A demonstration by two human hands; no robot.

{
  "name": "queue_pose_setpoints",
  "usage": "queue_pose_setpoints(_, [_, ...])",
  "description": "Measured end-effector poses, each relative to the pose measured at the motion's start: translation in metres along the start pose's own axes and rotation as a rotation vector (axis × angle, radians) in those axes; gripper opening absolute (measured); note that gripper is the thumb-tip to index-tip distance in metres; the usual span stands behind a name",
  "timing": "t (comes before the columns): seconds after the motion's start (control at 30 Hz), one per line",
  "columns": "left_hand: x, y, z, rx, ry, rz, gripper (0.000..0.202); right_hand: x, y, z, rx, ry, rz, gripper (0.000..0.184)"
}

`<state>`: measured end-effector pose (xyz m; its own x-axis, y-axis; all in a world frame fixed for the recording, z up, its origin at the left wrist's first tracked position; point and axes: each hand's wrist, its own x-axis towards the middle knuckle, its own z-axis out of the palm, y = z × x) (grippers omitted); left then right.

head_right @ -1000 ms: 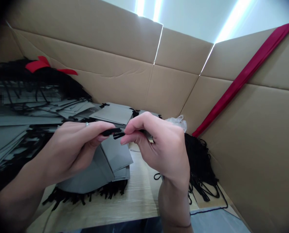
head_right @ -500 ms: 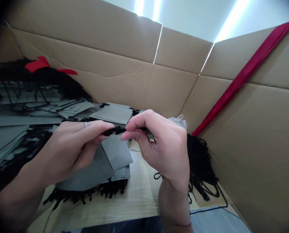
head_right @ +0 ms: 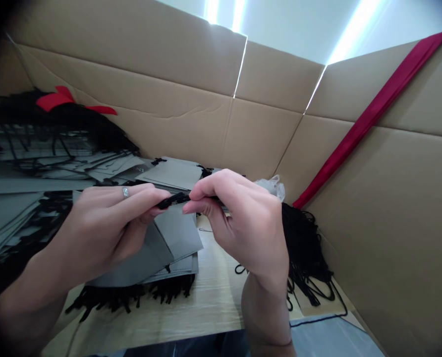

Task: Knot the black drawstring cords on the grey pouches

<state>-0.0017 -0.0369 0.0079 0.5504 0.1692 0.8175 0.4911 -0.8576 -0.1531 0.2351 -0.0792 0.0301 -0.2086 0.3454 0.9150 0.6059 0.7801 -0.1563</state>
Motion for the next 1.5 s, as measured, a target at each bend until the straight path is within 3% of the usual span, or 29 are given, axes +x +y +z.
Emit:
queue_pose_setpoints(0.23, [0.0001,-0.0003,0.0003,0.109,0.004,0.010,0.022,-0.0007,-0.0019,0.0006,0.035,-0.018,0.015,0.017])
queue_pose_setpoints(1.5, [-0.0013,-0.0026,-0.0014,0.017,0.006,0.013,0.024,-0.0005,0.0033,-0.0017,0.180,-0.046,0.014,0.019])
